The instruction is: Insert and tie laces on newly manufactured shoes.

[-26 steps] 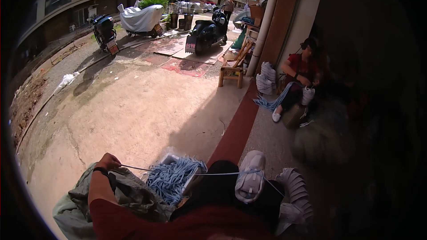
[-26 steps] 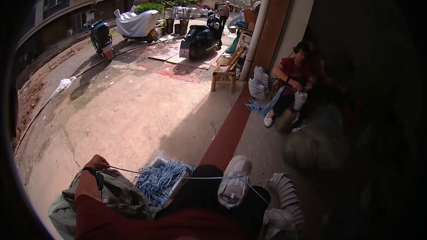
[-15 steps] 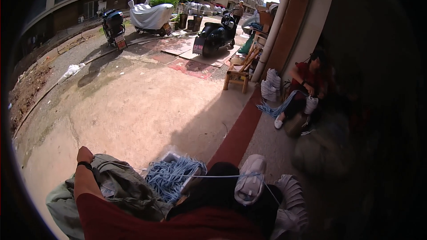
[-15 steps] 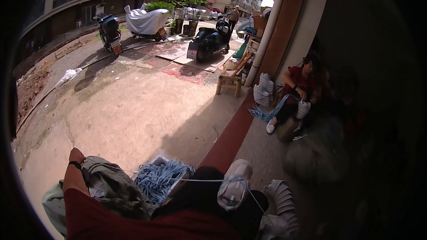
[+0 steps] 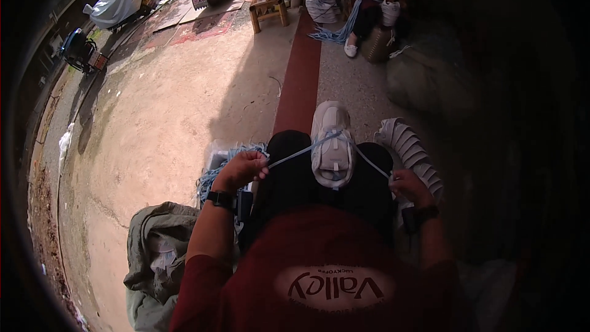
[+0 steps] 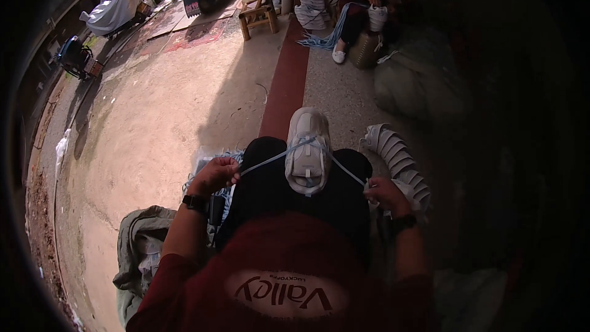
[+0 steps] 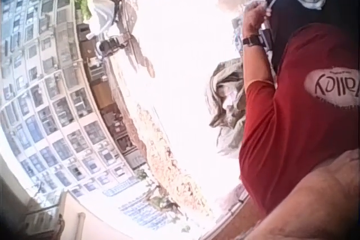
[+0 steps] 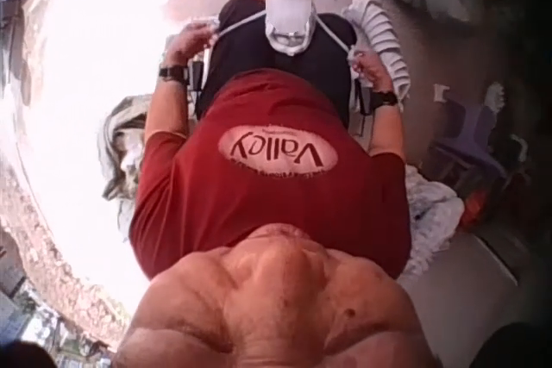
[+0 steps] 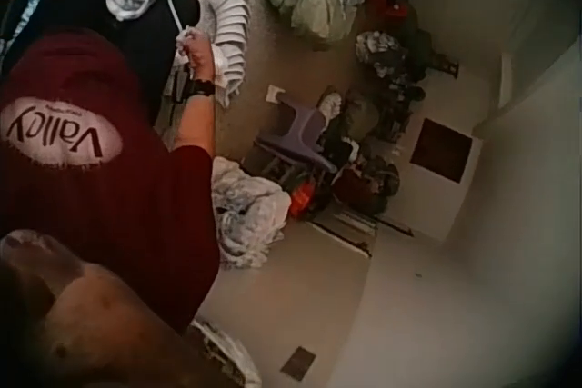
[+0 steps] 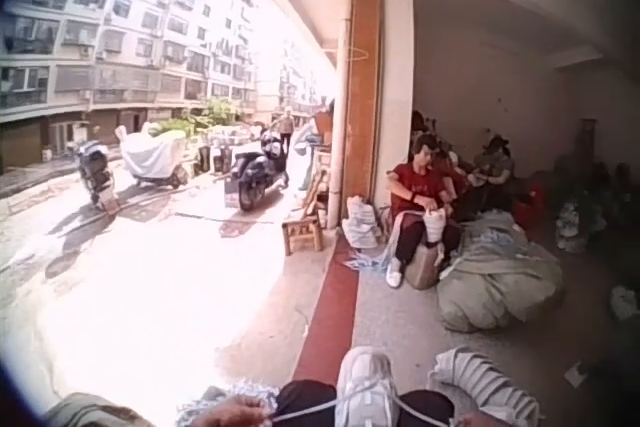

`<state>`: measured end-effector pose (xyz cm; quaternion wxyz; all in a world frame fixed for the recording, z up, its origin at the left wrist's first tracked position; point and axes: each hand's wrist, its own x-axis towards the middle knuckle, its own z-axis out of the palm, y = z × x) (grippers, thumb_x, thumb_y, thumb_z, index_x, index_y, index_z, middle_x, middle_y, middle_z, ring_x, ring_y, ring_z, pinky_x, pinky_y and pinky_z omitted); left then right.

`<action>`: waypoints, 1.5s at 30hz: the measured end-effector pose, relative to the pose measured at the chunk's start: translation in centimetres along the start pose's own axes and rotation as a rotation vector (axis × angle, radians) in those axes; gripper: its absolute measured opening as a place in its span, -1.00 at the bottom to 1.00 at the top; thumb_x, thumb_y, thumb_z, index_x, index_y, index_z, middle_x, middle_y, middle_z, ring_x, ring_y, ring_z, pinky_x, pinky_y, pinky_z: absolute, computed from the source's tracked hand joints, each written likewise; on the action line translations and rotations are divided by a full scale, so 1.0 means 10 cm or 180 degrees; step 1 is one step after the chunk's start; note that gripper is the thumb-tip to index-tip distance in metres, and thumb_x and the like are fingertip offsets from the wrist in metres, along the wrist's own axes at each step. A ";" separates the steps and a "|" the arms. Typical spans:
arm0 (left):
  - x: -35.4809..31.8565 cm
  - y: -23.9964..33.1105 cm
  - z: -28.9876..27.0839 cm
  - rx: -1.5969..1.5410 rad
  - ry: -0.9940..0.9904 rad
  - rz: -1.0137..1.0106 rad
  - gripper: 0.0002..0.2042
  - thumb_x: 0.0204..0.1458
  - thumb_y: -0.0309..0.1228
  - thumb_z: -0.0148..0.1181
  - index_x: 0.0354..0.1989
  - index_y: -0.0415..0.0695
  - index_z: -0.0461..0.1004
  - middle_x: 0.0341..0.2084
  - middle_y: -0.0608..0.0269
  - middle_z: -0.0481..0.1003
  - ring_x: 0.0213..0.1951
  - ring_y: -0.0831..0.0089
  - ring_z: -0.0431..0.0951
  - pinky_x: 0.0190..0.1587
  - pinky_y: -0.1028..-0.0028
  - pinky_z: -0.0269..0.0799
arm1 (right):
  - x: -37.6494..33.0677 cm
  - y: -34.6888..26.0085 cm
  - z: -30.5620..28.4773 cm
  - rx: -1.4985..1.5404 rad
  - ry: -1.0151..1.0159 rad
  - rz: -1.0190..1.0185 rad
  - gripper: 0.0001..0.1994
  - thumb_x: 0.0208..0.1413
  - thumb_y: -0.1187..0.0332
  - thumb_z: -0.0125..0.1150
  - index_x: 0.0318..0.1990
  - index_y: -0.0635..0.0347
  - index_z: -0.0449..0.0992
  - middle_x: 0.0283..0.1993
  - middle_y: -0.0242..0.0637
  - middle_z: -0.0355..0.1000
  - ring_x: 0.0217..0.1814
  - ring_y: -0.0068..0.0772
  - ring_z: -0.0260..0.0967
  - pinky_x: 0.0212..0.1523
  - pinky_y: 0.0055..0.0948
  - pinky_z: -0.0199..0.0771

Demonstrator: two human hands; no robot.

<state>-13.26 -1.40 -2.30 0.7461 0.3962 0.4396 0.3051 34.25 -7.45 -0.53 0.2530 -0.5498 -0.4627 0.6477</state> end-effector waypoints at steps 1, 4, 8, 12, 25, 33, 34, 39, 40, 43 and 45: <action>0.15 0.14 0.31 0.0379 -0.0391 -0.0073 -0.87 0.06 -0.33 0.11 -0.45 -0.09 0.41 -0.60 0.35 0.46 -0.57 0.61 0.43 -0.52 0.68 0.32 | 0.14 -0.11 0.09 -0.0312 -0.0255 -0.0190 -0.90 -0.16 0.45 0.19 -0.55 0.21 0.39 -0.63 -0.42 0.31 -0.61 -0.66 0.22 -0.58 -0.60 0.19; 0.52 0.27 0.86 0.0779 -0.1117 -0.0225 -0.86 0.03 -0.32 0.14 -0.46 -0.10 0.43 -0.59 0.35 0.47 -0.57 0.63 0.43 -0.50 0.68 0.32 | 0.52 -0.46 0.32 -0.1093 -0.0791 -0.0540 -0.87 -0.22 0.46 0.22 -0.62 0.23 0.38 -0.62 -0.41 0.34 -0.58 -0.57 0.26 -0.52 -0.51 0.24; 0.85 0.23 1.04 0.0959 -0.0975 0.0153 -0.88 0.01 -0.35 0.17 -0.47 -0.12 0.46 -0.58 0.45 0.45 -0.53 0.69 0.39 -0.45 0.69 0.29 | 0.95 -0.57 0.36 -0.2666 -0.0282 -0.1001 -0.82 -0.26 0.46 0.24 -0.66 0.24 0.33 -0.65 -0.37 0.31 -0.55 -0.47 0.28 -0.48 -0.42 0.28; 1.06 0.07 1.07 0.0211 -0.0497 0.0592 -0.91 0.00 -0.43 0.16 -0.48 -0.16 0.45 -0.50 0.48 0.43 -0.40 0.71 0.36 -0.27 0.68 0.27 | 1.22 -0.49 0.44 -0.1563 0.1062 -0.1764 -0.82 -0.22 0.46 0.27 -0.65 0.25 0.36 -0.67 -0.41 0.27 -0.56 -0.61 0.22 -0.49 -0.52 0.23; 1.16 0.01 1.05 0.0105 -0.0276 0.0911 -0.94 -0.04 -0.52 0.16 -0.51 -0.13 0.42 -0.39 0.42 0.43 -0.25 0.61 0.38 -0.08 0.58 0.25 | 1.56 -0.28 0.63 0.0736 0.1099 -0.1366 -0.87 -0.10 0.51 0.22 -0.60 0.22 0.40 -0.61 -0.51 0.32 -0.55 -0.73 0.17 -0.51 -0.62 0.20; 1.15 -0.02 1.04 0.0075 -0.0185 0.0883 -0.95 -0.06 -0.53 0.17 -0.49 -0.16 0.43 -0.39 0.46 0.40 -0.28 0.65 0.35 -0.11 0.64 0.22 | 1.59 -0.29 0.75 -0.0563 0.1811 -0.1758 -0.81 -0.17 0.45 0.24 -0.61 0.29 0.33 -0.67 -0.23 0.28 -0.59 -0.44 0.24 -0.52 -0.40 0.26; 1.15 -0.03 1.03 0.0106 -0.0178 0.0893 -0.95 -0.06 -0.54 0.17 -0.49 -0.16 0.44 -0.38 0.45 0.41 -0.27 0.65 0.36 -0.10 0.63 0.22 | 1.57 -0.31 0.76 -0.0866 0.1907 -0.1724 -0.80 -0.18 0.44 0.24 -0.61 0.29 0.32 -0.66 -0.17 0.29 -0.60 -0.34 0.26 -0.50 -0.36 0.27; 1.15 -0.07 1.05 0.0117 -0.0048 0.0963 -0.96 -0.05 -0.53 0.18 -0.48 -0.18 0.45 -0.39 0.44 0.43 -0.31 0.66 0.36 -0.15 0.65 0.24 | 1.55 -0.35 0.78 -0.1064 0.1966 -0.1810 -0.80 -0.19 0.43 0.24 -0.60 0.29 0.32 -0.64 -0.10 0.30 -0.58 -0.21 0.30 -0.49 -0.31 0.29; 1.16 -0.08 1.05 0.0126 0.0036 0.1068 -0.96 -0.05 -0.53 0.18 -0.47 -0.18 0.45 -0.42 0.44 0.43 -0.34 0.67 0.37 -0.19 0.66 0.26 | 1.55 -0.38 0.81 -0.0990 0.2029 -0.1933 -0.81 -0.19 0.43 0.24 -0.59 0.29 0.32 -0.65 -0.10 0.30 -0.58 -0.21 0.30 -0.49 -0.32 0.29; 1.14 -0.14 1.02 0.0545 0.0299 0.1076 -0.95 -0.06 -0.52 0.19 -0.44 -0.20 0.45 -0.50 0.47 0.43 -0.42 0.69 0.37 -0.28 0.67 0.29 | 1.44 -0.41 0.88 -0.0888 0.2100 -0.1637 -0.83 -0.16 0.41 0.23 -0.56 0.29 0.36 -0.64 -0.09 0.31 -0.53 -0.15 0.36 -0.46 -0.28 0.33; 1.14 -0.14 1.09 0.0652 0.0347 0.1234 -0.96 -0.03 -0.51 0.17 -0.45 -0.18 0.45 -0.51 0.44 0.44 -0.43 0.71 0.37 -0.33 0.68 0.29 | 1.42 -0.40 0.91 -0.1423 0.2220 -0.1686 -0.84 -0.15 0.40 0.21 -0.53 0.29 0.39 -0.59 -0.07 0.34 -0.46 -0.11 0.38 -0.42 -0.25 0.35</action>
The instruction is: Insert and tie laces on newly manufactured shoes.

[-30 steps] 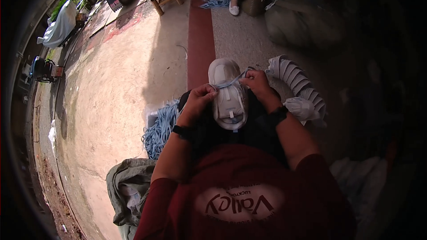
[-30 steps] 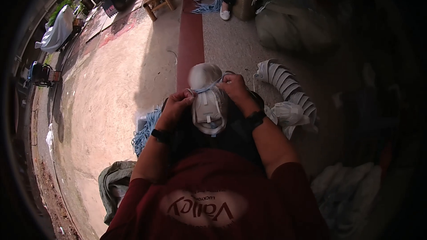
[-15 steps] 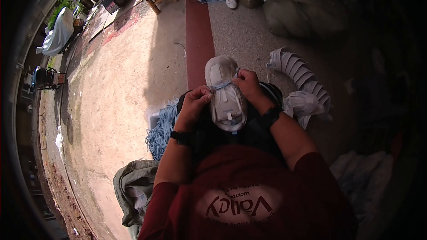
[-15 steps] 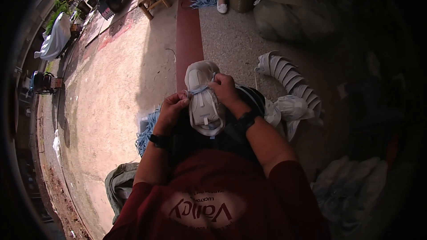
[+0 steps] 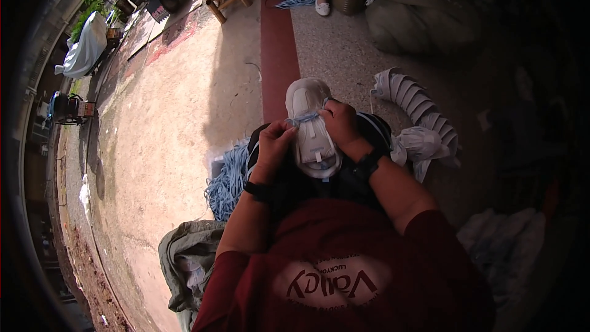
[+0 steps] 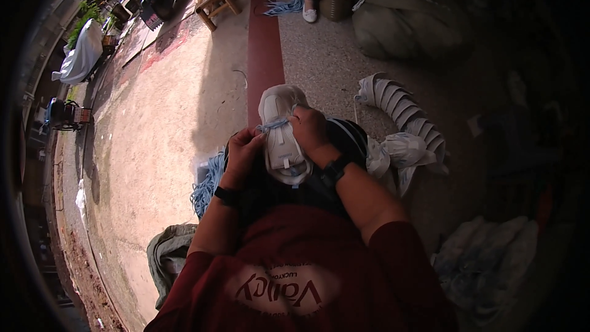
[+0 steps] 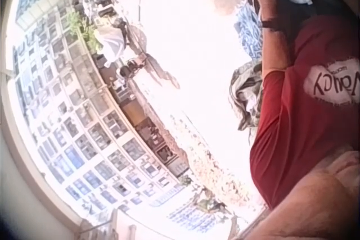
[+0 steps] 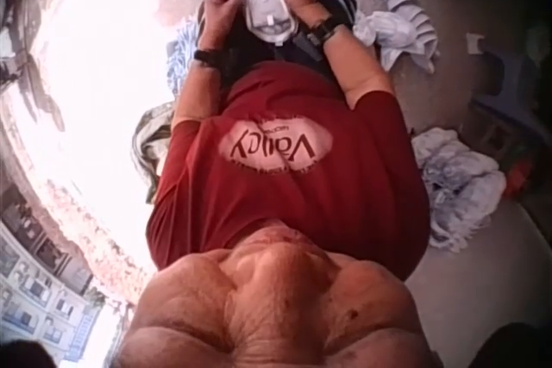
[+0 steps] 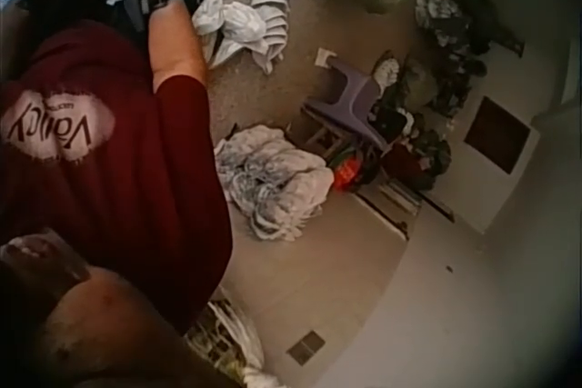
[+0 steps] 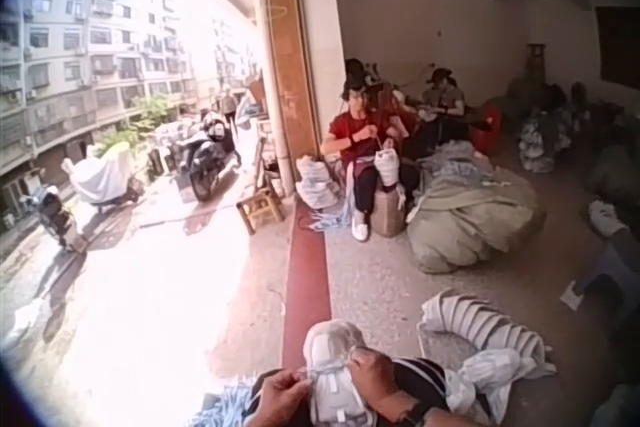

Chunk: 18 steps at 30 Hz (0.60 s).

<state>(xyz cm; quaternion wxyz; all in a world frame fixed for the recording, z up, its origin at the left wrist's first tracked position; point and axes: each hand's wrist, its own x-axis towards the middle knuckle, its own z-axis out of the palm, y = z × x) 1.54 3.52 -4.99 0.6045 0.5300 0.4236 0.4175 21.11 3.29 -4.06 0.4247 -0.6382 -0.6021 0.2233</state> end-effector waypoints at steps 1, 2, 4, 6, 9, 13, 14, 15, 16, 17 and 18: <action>-0.01 0.04 0.06 0.0095 0.0056 0.0161 -0.96 0.00 -0.50 0.14 -0.47 -0.15 0.45 -0.51 0.42 0.46 -0.45 0.73 0.37 -0.37 0.70 0.29 | -0.01 -0.05 -0.01 -0.0501 0.0001 -0.0222 -0.84 -0.13 0.39 0.20 -0.49 0.30 0.41 -0.53 -0.04 0.37 -0.39 -0.06 0.41 -0.38 -0.22 0.38; -0.03 0.09 0.10 0.0099 0.0059 0.0167 -0.96 0.00 -0.50 0.14 -0.47 -0.15 0.45 -0.51 0.42 0.46 -0.45 0.73 0.37 -0.37 0.70 0.29 | -0.04 -0.08 -0.03 -0.0496 0.0003 -0.0228 -0.84 -0.13 0.39 0.20 -0.49 0.30 0.41 -0.53 -0.04 0.37 -0.39 -0.06 0.41 -0.38 -0.22 0.38; -0.07 0.18 0.19 0.0467 0.0200 0.0284 -0.94 0.01 -0.49 0.13 -0.39 -0.21 0.47 -0.50 0.41 0.47 -0.43 0.70 0.39 -0.34 0.65 0.33 | -0.12 -0.19 -0.11 -0.0984 -0.0312 -0.0166 -0.83 -0.11 0.38 0.16 -0.42 0.33 0.43 -0.36 0.07 0.38 -0.26 0.06 0.39 -0.27 -0.16 0.41; -0.03 0.18 0.24 0.0793 0.0141 0.0486 -0.93 -0.01 -0.51 0.13 -0.36 -0.22 0.48 -0.49 0.36 0.49 -0.42 0.62 0.44 -0.32 0.60 0.36 | -0.18 -0.26 -0.15 -0.0993 -0.0435 -0.0188 -0.83 -0.12 0.40 0.15 -0.40 0.34 0.43 -0.31 0.11 0.36 -0.24 0.09 0.38 -0.24 -0.16 0.41; 0.07 0.25 0.35 0.1808 -0.0099 0.0951 -0.86 -0.07 -0.54 0.13 -0.30 -0.21 0.50 -0.46 0.24 0.51 -0.37 0.42 0.52 -0.26 0.50 0.41 | -0.15 -0.19 -0.13 -0.0988 -0.0589 -0.0211 -0.84 -0.12 0.43 0.11 -0.39 0.36 0.42 -0.26 0.14 0.34 -0.22 0.11 0.37 -0.18 -0.15 0.41; 0.22 0.26 0.50 0.3177 -0.0387 0.1298 -0.90 -0.13 -0.46 0.10 -0.42 -0.11 0.51 -0.44 0.18 0.50 -0.30 0.22 0.52 -0.30 0.37 0.45 | -0.13 -0.01 -0.04 -0.0883 -0.0430 -0.0297 -0.87 -0.12 0.47 0.04 -0.40 0.35 0.43 -0.29 0.13 0.35 -0.23 0.12 0.35 -0.17 -0.14 0.38; 0.26 0.21 0.50 0.3588 -0.0389 0.1391 -0.91 -0.12 -0.42 0.09 -0.47 -0.10 0.50 -0.46 0.23 0.49 -0.31 0.23 0.50 -0.33 0.35 0.45 | -0.12 0.01 -0.04 -0.0875 -0.0432 -0.0307 -0.87 -0.12 0.47 0.04 -0.40 0.35 0.43 -0.29 0.13 0.35 -0.23 0.12 0.35 -0.17 -0.14 0.38; 0.28 0.16 0.50 0.3596 -0.0378 0.1391 -0.91 -0.12 -0.42 0.09 -0.47 -0.10 0.50 -0.46 0.23 0.49 -0.31 0.23 0.50 -0.33 0.35 0.45 | -0.11 0.02 -0.03 -0.0760 -0.0451 -0.0325 -0.87 -0.11 0.47 0.02 -0.40 0.35 0.43 -0.31 0.13 0.35 -0.23 0.13 0.35 -0.17 -0.14 0.38; 0.30 0.13 0.53 0.3784 -0.0309 0.1420 -0.93 -0.14 -0.40 0.08 -0.51 -0.08 0.48 -0.49 0.26 0.48 -0.32 0.26 0.50 -0.36 0.34 0.44 | -0.11 0.04 -0.03 -0.0649 -0.0466 -0.0329 -0.86 -0.10 0.48 -0.01 -0.40 0.35 0.44 -0.33 0.14 0.35 -0.23 0.14 0.34 -0.17 -0.13 0.37; 0.31 0.11 0.55 0.3970 -0.0237 0.1447 -0.93 -0.15 -0.39 0.08 -0.55 -0.07 0.46 -0.51 0.30 0.47 -0.33 0.29 0.49 -0.38 0.32 0.43 | -0.11 0.04 -0.02 -0.0645 -0.0465 -0.0326 -0.86 -0.10 0.48 -0.01 -0.40 0.35 0.44 -0.33 0.14 0.35 -0.23 0.14 0.34 -0.17 -0.13 0.37; 0.32 0.09 0.56 0.3972 -0.0238 0.1445 -0.93 -0.15 -0.39 0.08 -0.55 -0.07 0.46 -0.51 0.30 0.47 -0.33 0.29 0.49 -0.38 0.32 0.43 | -0.11 0.04 -0.01 -0.0578 -0.0383 -0.0337 -0.87 -0.10 0.48 -0.02 -0.42 0.34 0.44 -0.35 0.13 0.36 -0.22 0.14 0.34 -0.18 -0.13 0.36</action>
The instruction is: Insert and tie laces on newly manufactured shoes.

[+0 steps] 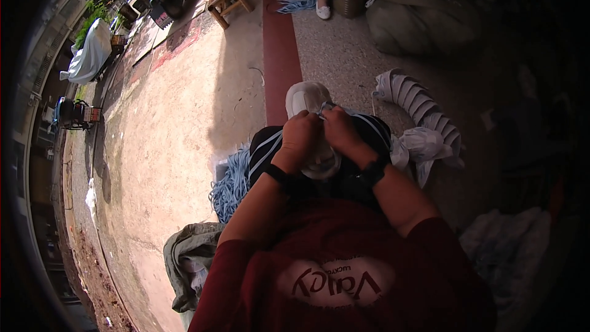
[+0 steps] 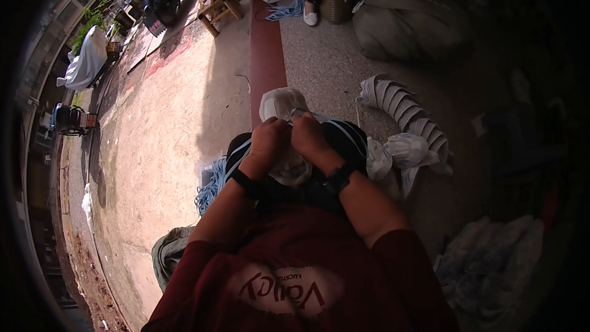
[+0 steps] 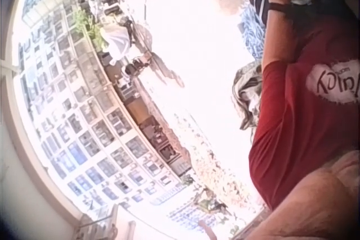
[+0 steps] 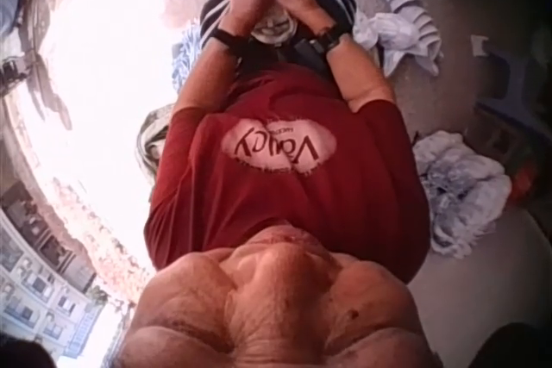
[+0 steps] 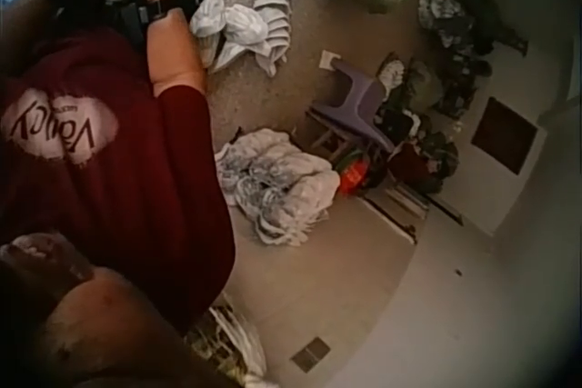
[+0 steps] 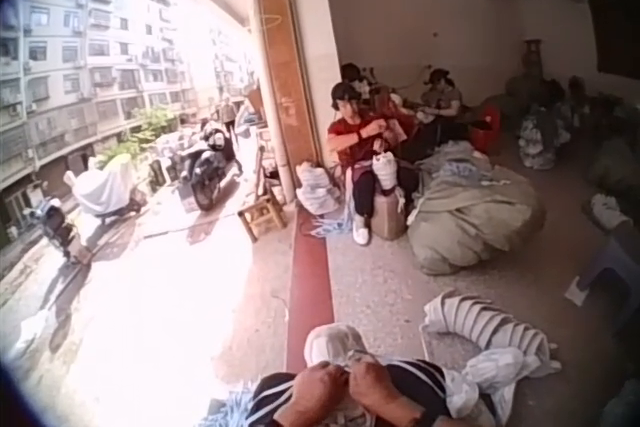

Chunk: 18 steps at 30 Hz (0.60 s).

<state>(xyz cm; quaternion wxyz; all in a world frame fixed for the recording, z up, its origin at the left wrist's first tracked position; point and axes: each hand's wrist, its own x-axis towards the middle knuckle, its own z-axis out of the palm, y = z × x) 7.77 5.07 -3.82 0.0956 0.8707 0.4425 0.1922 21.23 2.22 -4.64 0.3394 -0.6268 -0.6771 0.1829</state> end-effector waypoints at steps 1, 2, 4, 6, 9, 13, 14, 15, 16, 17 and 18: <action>0.01 0.01 0.01 0.0083 0.0056 -0.0002 -0.94 -0.16 -0.39 0.08 -0.57 -0.07 0.45 -0.53 0.28 0.45 -0.36 0.28 0.49 -0.37 0.32 0.44 | 0.00 0.01 0.02 0.0060 0.0091 -0.0008 -0.87 -0.10 0.48 -0.03 -0.43 0.34 0.44 -0.36 0.12 0.36 -0.22 0.13 0.33 -0.18 -0.12 0.35; 0.02 0.02 0.01 0.0166 0.0115 -0.0007 -0.94 -0.18 -0.40 0.09 -0.58 -0.06 0.44 -0.55 0.26 0.44 -0.38 0.27 0.49 -0.36 0.32 0.44 | 0.00 0.03 0.04 0.0060 0.0092 -0.0012 -0.87 -0.10 0.48 -0.03 -0.43 0.34 0.44 -0.36 0.12 0.36 -0.22 0.13 0.33 -0.18 -0.12 0.35; 0.03 0.10 -0.03 0.0183 0.0101 -0.0052 -0.94 -0.17 -0.41 0.08 -0.59 -0.07 0.44 -0.57 0.24 0.43 -0.39 0.26 0.49 -0.37 0.31 0.43 | -0.01 0.04 0.07 0.0291 0.0397 -0.0120 -0.92 -0.12 0.53 0.01 -0.46 0.32 0.43 -0.42 0.07 0.35 -0.27 0.09 0.31 -0.22 -0.15 0.33; 0.02 0.16 -0.12 0.0193 0.0089 -0.0108 -0.93 -0.17 -0.41 0.07 -0.60 -0.08 0.43 -0.58 0.23 0.42 -0.41 0.24 0.49 -0.37 0.31 0.43 | -0.02 0.04 0.09 0.0361 0.0413 -0.0085 -0.91 -0.12 0.51 0.01 -0.47 0.31 0.44 -0.41 0.07 0.36 -0.26 0.09 0.33 -0.22 -0.14 0.34; -0.08 0.19 -0.29 0.0549 0.0135 0.0175 -0.93 -0.17 -0.41 0.07 -0.61 -0.10 0.42 -0.59 0.21 0.41 -0.45 0.21 0.49 -0.40 0.30 0.42 | -0.03 0.02 0.07 0.0387 0.0447 0.0011 -0.91 -0.15 0.48 0.03 -0.48 0.29 0.46 -0.41 0.06 0.37 -0.28 0.09 0.35 -0.24 -0.14 0.36; -0.58 0.14 -0.67 0.0362 -0.0008 -0.0202 -0.90 -0.18 -0.41 0.10 -0.63 -0.14 0.43 -0.59 0.16 0.43 -0.50 0.23 0.49 -0.42 0.30 0.41 | -0.03 0.01 0.02 0.0476 0.0378 0.0245 -0.91 -0.20 0.48 0.10 -0.48 0.26 0.47 -0.40 0.00 0.37 -0.32 0.04 0.34 -0.29 -0.18 0.36; -0.70 0.08 -0.69 0.0293 -0.0027 -0.0379 -0.89 -0.16 -0.42 0.10 -0.62 -0.15 0.45 -0.58 0.14 0.44 -0.52 0.27 0.50 -0.43 0.32 0.41 | -0.04 -0.03 0.02 0.0468 0.0339 0.0223 -0.91 -0.20 0.48 0.10 -0.48 0.26 0.47 -0.40 0.00 0.37 -0.32 0.04 0.34 -0.29 -0.18 0.36; -0.77 0.03 -0.70 0.0279 -0.0011 -0.0421 -0.89 -0.16 -0.42 0.10 -0.62 -0.15 0.45 -0.58 0.14 0.44 -0.52 0.27 0.50 -0.43 0.32 0.41 | -0.07 -0.07 0.01 0.0273 0.0531 0.0044 -0.91 -0.21 0.49 0.11 -0.47 0.24 0.47 -0.38 -0.04 0.37 -0.32 0.02 0.33 -0.29 -0.19 0.36; -0.82 -0.01 -0.71 -0.0523 -0.0120 -0.0778 -0.91 -0.13 -0.42 0.12 -0.54 -0.16 0.47 -0.56 0.16 0.46 -0.53 0.32 0.50 -0.44 0.37 0.41 | -0.08 -0.13 -0.02 0.0083 0.0718 -0.0153 -0.90 -0.22 0.49 0.13 -0.45 0.21 0.48 -0.37 -0.09 0.37 -0.31 0.00 0.33 -0.29 -0.19 0.36; -0.86 -0.04 -0.73 -0.1336 -0.0216 -0.1119 -0.91 -0.10 -0.43 0.14 -0.46 -0.18 0.49 -0.54 0.18 0.49 -0.54 0.38 0.51 -0.44 0.42 0.42 | -0.08 -0.19 -0.04 0.0074 0.0674 -0.0195 -0.90 -0.22 0.49 0.13 -0.45 0.21 0.48 -0.37 -0.09 0.37 -0.31 0.00 0.33 -0.29 -0.19 0.36; -0.89 -0.07 -0.75 -0.1358 -0.0176 -0.1161 -0.91 -0.10 -0.43 0.14 -0.46 -0.18 0.49 -0.54 0.18 0.49 -0.54 0.38 0.51 -0.44 0.42 0.42 | -0.08 -0.24 -0.07 0.0047 0.0624 -0.0536 -0.89 -0.22 0.50 0.13 -0.44 0.20 0.49 -0.36 -0.12 0.36 -0.29 -0.02 0.32 -0.28 -0.19 0.36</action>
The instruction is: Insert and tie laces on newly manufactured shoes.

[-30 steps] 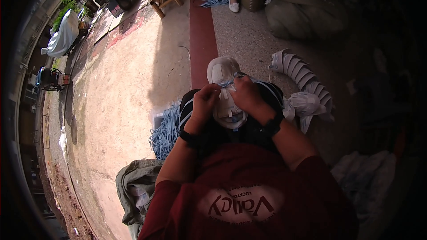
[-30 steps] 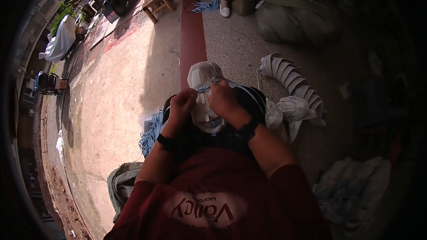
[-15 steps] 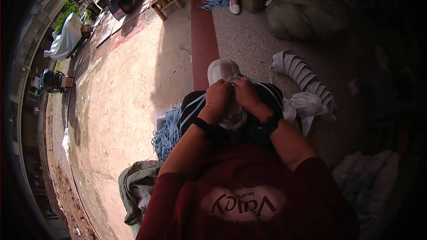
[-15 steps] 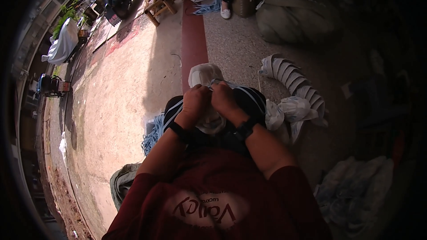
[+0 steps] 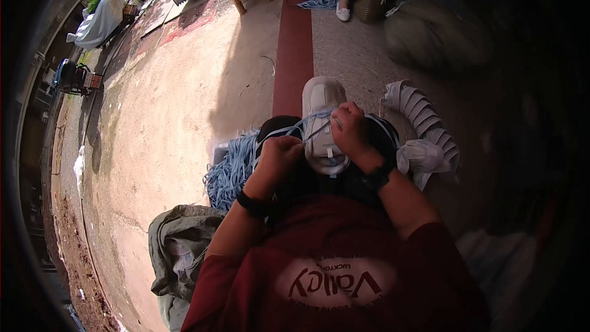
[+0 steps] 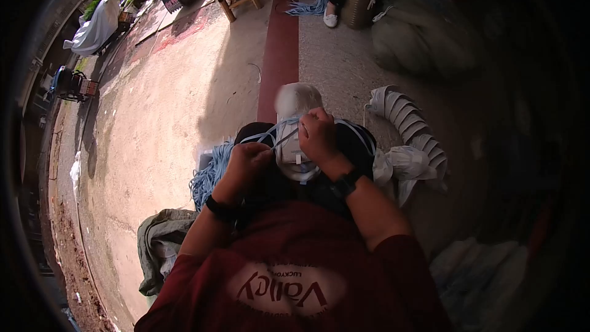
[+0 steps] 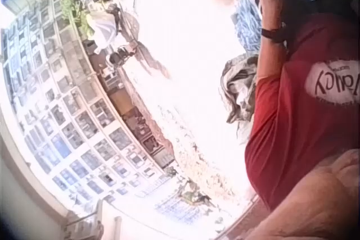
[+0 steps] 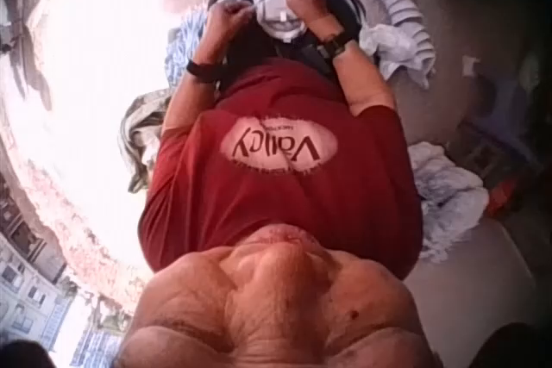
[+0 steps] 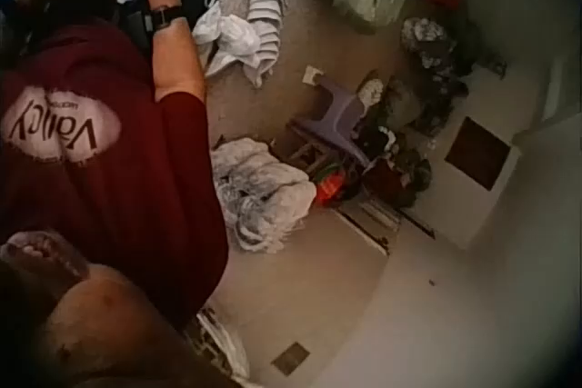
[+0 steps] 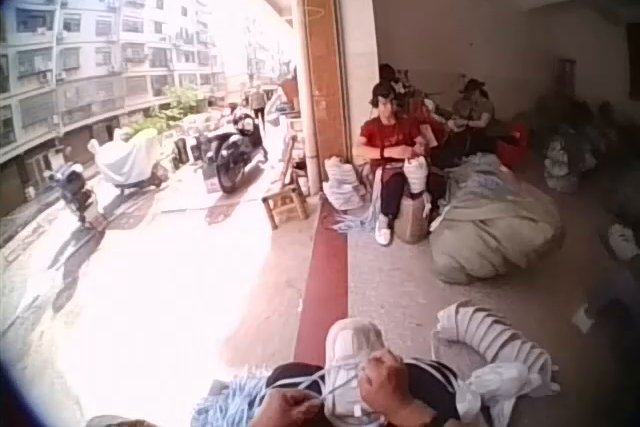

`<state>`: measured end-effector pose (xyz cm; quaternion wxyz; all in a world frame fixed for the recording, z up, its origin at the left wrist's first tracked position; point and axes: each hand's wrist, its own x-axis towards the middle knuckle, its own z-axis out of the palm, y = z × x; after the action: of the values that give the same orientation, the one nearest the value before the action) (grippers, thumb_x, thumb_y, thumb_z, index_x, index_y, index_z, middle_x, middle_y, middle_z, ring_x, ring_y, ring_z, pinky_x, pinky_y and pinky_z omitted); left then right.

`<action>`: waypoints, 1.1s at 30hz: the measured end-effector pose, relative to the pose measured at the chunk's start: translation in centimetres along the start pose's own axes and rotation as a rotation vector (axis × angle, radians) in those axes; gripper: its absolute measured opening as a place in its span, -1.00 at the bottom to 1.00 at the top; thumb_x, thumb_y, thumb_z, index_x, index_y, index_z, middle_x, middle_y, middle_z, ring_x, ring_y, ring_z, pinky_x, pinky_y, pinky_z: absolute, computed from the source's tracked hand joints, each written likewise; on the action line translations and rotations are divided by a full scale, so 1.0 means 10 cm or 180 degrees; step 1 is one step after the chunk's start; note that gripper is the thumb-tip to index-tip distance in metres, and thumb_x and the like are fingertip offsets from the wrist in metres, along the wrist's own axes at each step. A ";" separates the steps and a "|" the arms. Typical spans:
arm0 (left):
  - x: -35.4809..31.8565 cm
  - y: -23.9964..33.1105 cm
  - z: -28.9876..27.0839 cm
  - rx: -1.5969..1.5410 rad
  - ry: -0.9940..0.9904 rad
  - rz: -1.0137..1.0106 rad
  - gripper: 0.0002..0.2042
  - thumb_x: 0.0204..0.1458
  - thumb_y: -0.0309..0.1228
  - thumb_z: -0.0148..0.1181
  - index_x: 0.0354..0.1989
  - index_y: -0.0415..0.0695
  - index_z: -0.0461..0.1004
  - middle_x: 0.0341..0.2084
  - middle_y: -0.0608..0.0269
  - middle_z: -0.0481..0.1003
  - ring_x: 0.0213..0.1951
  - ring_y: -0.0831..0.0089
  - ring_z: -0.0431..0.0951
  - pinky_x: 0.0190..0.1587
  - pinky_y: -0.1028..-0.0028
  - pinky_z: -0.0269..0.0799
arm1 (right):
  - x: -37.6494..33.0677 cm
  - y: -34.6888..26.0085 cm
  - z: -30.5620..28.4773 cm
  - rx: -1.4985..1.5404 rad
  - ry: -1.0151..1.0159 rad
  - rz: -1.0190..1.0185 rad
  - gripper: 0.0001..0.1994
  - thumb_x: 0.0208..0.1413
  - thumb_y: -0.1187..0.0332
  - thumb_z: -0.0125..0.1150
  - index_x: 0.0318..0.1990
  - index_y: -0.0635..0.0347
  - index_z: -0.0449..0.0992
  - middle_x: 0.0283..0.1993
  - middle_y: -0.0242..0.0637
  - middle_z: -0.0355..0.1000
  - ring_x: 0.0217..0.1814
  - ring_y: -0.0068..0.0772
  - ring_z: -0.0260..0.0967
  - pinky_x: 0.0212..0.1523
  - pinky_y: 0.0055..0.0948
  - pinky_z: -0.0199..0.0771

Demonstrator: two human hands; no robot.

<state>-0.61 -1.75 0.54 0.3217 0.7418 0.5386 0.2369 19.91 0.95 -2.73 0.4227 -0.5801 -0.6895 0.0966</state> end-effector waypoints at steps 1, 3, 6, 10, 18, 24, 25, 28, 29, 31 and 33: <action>0.00 0.00 -0.05 -0.1697 -0.0112 -0.0570 -0.88 -0.07 -0.44 0.15 -0.37 -0.19 0.47 -0.52 0.22 0.50 -0.52 0.43 0.51 -0.43 0.49 0.42 | 0.01 -0.04 -0.01 0.0010 -0.0047 -0.0340 -0.88 -0.22 0.50 0.14 -0.43 0.18 0.49 -0.35 -0.15 0.35 -0.27 -0.05 0.32 -0.27 -0.18 0.35; 0.09 -0.18 -0.12 -0.3638 0.0054 -0.1217 -0.82 0.00 -0.49 0.13 -0.21 -0.22 0.40 -0.46 0.29 0.49 -0.46 0.49 0.51 -0.40 0.63 0.43 | 0.02 -0.08 0.00 0.0048 -0.0259 -0.0571 -0.87 -0.21 0.51 0.13 -0.41 0.17 0.50 -0.36 -0.16 0.35 -0.27 -0.07 0.31 -0.25 -0.19 0.34; 0.19 -0.46 -0.08 -0.5240 0.0507 -0.1700 -0.87 0.02 -0.48 0.14 -0.27 -0.22 0.40 -0.44 0.26 0.48 -0.39 0.51 0.50 -0.35 0.64 0.44 | 0.05 -0.09 0.01 -0.0012 -0.0548 -0.0837 -0.84 -0.21 0.52 0.13 -0.39 0.15 0.51 -0.36 -0.17 0.34 -0.28 -0.09 0.31 -0.23 -0.20 0.32; 0.30 -0.40 0.07 -0.4773 -0.0449 -0.1170 -0.89 0.01 -0.45 0.15 -0.34 -0.19 0.41 -0.44 0.28 0.48 -0.35 0.53 0.50 -0.31 0.63 0.43 | 0.07 -0.09 0.02 -0.0046 -0.0689 -0.1003 -0.83 -0.23 0.52 0.14 -0.38 0.17 0.51 -0.38 -0.18 0.33 -0.30 -0.10 0.29 -0.21 -0.22 0.30; 0.65 -0.37 0.34 -0.4123 -0.0040 -0.1048 -0.92 -0.03 -0.51 0.17 -0.41 -0.23 0.41 -0.61 0.41 0.38 -0.60 0.70 0.33 -0.55 0.71 0.24 | 0.16 -0.15 0.02 0.0089 -0.0841 -0.0920 -0.90 -0.20 0.55 0.11 -0.43 0.23 0.46 -0.41 -0.13 0.32 -0.32 -0.08 0.31 -0.26 -0.22 0.32; 0.66 -0.29 0.43 -0.4112 0.0298 -0.0925 -0.92 -0.09 -0.59 0.18 -0.44 -0.25 0.39 -0.56 0.28 0.45 -0.53 0.58 0.46 -0.42 0.64 0.42 | 0.27 -0.19 0.16 0.0697 -0.0630 0.0586 -0.91 -0.12 0.53 0.14 -0.40 0.27 0.43 -0.43 -0.05 0.40 -0.36 0.00 0.40 -0.35 -0.27 0.39; 0.67 -0.28 0.44 -0.4120 0.0311 -0.0929 -0.92 -0.09 -0.59 0.18 -0.44 -0.25 0.39 -0.56 0.28 0.45 -0.53 0.58 0.46 -0.42 0.64 0.42 | 0.28 -0.20 0.17 0.0765 -0.0561 0.0683 -0.92 -0.11 0.52 0.14 -0.40 0.27 0.43 -0.43 -0.04 0.41 -0.36 0.01 0.42 -0.36 -0.29 0.39; 0.69 -0.27 0.47 -0.3804 0.0550 -0.1015 -0.91 -0.14 -0.61 0.18 -0.45 -0.26 0.40 -0.58 0.28 0.45 -0.55 0.58 0.45 -0.45 0.64 0.40 | 0.19 -0.19 0.14 0.0753 -0.0439 0.0331 -0.93 -0.15 0.56 0.14 -0.44 0.28 0.44 -0.43 -0.06 0.40 -0.36 0.00 0.40 -0.34 -0.28 0.39; 0.70 -0.29 0.47 -0.3452 0.0578 -0.0962 -0.90 -0.18 -0.62 0.18 -0.46 -0.26 0.40 -0.58 0.28 0.45 -0.55 0.57 0.46 -0.45 0.63 0.40 | 0.18 -0.20 0.11 0.0755 -0.0450 0.0334 -0.93 -0.15 0.56 0.14 -0.44 0.28 0.44 -0.43 -0.06 0.40 -0.36 0.00 0.40 -0.34 -0.28 0.39; 0.73 -0.31 0.49 -0.3096 0.0590 -0.0907 -0.89 -0.21 -0.63 0.17 -0.47 -0.27 0.41 -0.59 0.27 0.45 -0.55 0.57 0.46 -0.46 0.62 0.39 | 0.17 -0.22 0.04 0.0271 -0.0651 -0.0445 -0.93 -0.19 0.57 0.14 -0.46 0.29 0.44 -0.45 -0.07 0.37 -0.36 -0.02 0.38 -0.33 -0.26 0.38; 0.76 -0.31 0.50 -0.2392 0.0780 -0.0915 -0.89 -0.26 -0.63 0.17 -0.49 -0.29 0.44 -0.59 0.27 0.47 -0.52 0.60 0.47 -0.45 0.62 0.38 | 0.14 -0.18 0.07 0.0288 -0.0671 -0.0422 -0.92 -0.21 0.57 0.14 -0.46 0.28 0.45 -0.45 -0.07 0.35 -0.36 -0.02 0.37 -0.33 -0.24 0.38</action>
<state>3.22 5.01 -5.14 0.5332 0.4565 0.5470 0.4561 18.14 1.88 -1.40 0.3790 -0.5002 -0.7619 0.1599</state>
